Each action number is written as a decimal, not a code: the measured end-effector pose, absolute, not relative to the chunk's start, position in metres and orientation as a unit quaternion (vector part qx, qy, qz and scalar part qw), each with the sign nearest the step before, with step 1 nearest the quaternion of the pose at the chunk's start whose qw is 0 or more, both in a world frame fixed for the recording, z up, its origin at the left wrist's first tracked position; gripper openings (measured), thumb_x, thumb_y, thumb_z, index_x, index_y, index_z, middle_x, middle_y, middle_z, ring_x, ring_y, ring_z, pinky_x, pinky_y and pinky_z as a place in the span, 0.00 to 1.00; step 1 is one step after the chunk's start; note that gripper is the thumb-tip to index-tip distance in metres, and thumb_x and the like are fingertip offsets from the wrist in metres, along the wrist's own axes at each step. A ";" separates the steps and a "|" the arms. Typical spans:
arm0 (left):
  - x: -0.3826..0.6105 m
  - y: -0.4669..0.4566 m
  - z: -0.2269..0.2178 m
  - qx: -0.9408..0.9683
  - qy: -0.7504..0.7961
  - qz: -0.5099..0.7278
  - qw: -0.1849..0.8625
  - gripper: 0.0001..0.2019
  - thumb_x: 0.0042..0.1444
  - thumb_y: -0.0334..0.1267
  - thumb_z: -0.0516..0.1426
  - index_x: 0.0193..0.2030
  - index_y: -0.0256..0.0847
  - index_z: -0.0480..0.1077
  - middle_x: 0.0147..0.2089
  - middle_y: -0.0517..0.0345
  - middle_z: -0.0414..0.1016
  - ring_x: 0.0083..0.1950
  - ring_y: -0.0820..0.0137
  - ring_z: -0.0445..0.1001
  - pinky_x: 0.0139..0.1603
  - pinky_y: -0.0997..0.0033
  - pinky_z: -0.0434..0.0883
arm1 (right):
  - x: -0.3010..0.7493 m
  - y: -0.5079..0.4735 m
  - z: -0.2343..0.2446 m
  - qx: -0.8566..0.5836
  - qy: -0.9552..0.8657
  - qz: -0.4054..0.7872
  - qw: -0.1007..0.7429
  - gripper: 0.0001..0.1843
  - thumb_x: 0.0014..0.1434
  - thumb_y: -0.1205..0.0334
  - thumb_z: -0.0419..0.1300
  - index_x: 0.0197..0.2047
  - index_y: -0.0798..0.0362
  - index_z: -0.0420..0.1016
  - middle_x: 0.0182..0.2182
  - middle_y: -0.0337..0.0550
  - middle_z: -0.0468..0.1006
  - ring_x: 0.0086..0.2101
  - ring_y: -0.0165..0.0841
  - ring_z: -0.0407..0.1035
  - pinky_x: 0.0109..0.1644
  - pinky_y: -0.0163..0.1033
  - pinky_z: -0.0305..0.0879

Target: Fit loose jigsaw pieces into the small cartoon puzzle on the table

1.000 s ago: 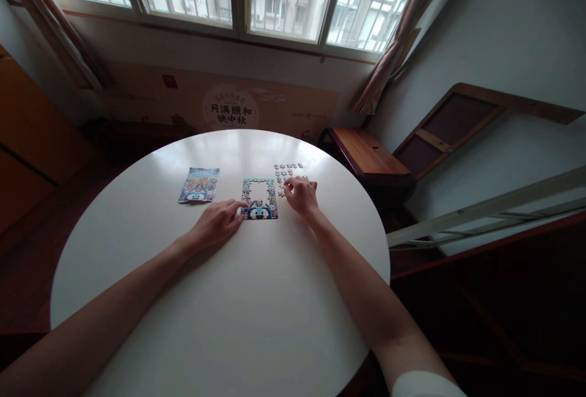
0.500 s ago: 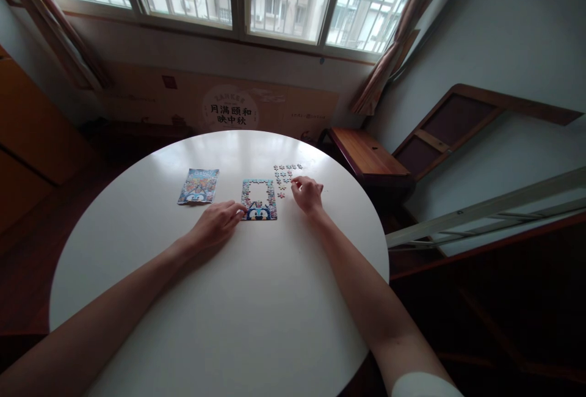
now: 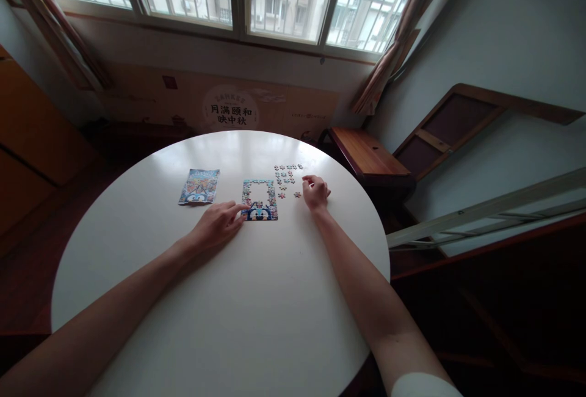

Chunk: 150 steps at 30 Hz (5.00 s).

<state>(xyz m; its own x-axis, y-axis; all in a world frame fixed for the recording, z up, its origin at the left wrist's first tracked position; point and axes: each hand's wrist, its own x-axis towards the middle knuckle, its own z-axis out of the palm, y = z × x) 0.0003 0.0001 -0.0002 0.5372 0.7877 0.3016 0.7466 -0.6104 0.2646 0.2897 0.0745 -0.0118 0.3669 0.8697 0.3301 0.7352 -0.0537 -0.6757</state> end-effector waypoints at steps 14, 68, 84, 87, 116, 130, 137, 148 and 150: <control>0.002 -0.001 0.002 0.871 0.446 0.197 0.060 0.15 0.63 0.43 0.50 0.51 0.43 0.72 0.30 0.59 0.68 0.30 0.73 0.65 0.35 0.73 0.60 | 0.272 0.066 -0.012 -0.636 -0.693 0.000 0.339 0.16 0.60 0.62 0.52 0.48 0.50 0.76 0.48 0.50 0.72 0.48 0.45 0.60 0.50 0.50 0.56; 0.002 -0.001 0.002 0.869 0.448 0.201 0.061 0.16 0.62 0.42 0.50 0.51 0.43 0.73 0.30 0.58 0.68 0.30 0.73 0.65 0.35 0.73 0.60 | 0.264 0.063 -0.017 -0.550 -0.778 0.047 0.300 0.16 0.58 0.63 0.57 0.48 0.47 0.76 0.45 0.45 0.74 0.49 0.42 0.60 0.54 0.49 0.57; 0.002 -0.001 0.001 0.867 0.446 0.207 0.075 0.16 0.62 0.43 0.50 0.51 0.44 0.73 0.30 0.58 0.68 0.30 0.73 0.65 0.35 0.73 0.61 | 0.265 0.064 -0.016 -0.590 -0.746 0.038 0.307 0.08 0.56 0.57 0.61 0.36 0.49 0.79 0.43 0.48 0.68 0.48 0.42 0.59 0.53 0.49 0.58; 0.002 -0.001 0.002 0.867 0.447 0.206 0.075 0.16 0.62 0.44 0.50 0.51 0.44 0.73 0.30 0.58 0.68 0.30 0.73 0.65 0.35 0.73 0.61 | 0.265 0.066 -0.019 -0.595 -0.738 0.046 0.314 0.07 0.56 0.56 0.61 0.33 0.48 0.79 0.42 0.47 0.68 0.47 0.42 0.60 0.53 0.49 0.59; 0.000 0.000 0.000 0.875 0.434 0.206 0.061 0.16 0.62 0.42 0.50 0.52 0.44 0.72 0.30 0.59 0.68 0.30 0.73 0.65 0.35 0.74 0.60 | 0.265 0.067 -0.015 -0.618 -0.731 0.066 0.281 0.09 0.56 0.53 0.62 0.33 0.50 0.77 0.43 0.47 0.70 0.49 0.43 0.59 0.51 0.48 0.53; -0.001 0.001 -0.002 0.876 0.431 0.208 0.061 0.16 0.62 0.42 0.51 0.53 0.44 0.72 0.29 0.60 0.67 0.29 0.73 0.64 0.34 0.73 0.60 | 0.265 0.068 -0.017 -0.616 -0.727 0.073 0.295 0.09 0.57 0.54 0.61 0.32 0.50 0.76 0.42 0.48 0.70 0.48 0.44 0.59 0.50 0.49 0.54; -0.001 0.002 -0.003 0.876 0.432 0.207 0.056 0.15 0.62 0.42 0.50 0.52 0.44 0.72 0.29 0.60 0.67 0.29 0.73 0.65 0.34 0.73 0.59 | 0.265 0.069 -0.018 -0.618 -0.724 0.073 0.298 0.09 0.55 0.53 0.63 0.31 0.49 0.77 0.41 0.47 0.71 0.47 0.44 0.59 0.50 0.49 0.54; 0.000 0.001 -0.003 0.876 0.431 0.210 0.055 0.15 0.62 0.41 0.51 0.51 0.44 0.72 0.29 0.60 0.67 0.29 0.73 0.65 0.34 0.73 0.59 | 0.266 0.068 -0.016 -0.616 -0.728 0.084 0.290 0.08 0.56 0.54 0.62 0.33 0.49 0.77 0.42 0.47 0.71 0.48 0.43 0.59 0.51 0.49 0.54; 0.000 0.001 -0.002 0.876 0.432 0.207 0.055 0.15 0.62 0.41 0.50 0.51 0.44 0.72 0.29 0.60 0.67 0.29 0.73 0.65 0.34 0.73 0.59 | 0.266 0.068 -0.016 -0.613 -0.728 0.084 0.294 0.08 0.56 0.55 0.62 0.33 0.50 0.76 0.42 0.47 0.71 0.48 0.43 0.59 0.51 0.49 0.54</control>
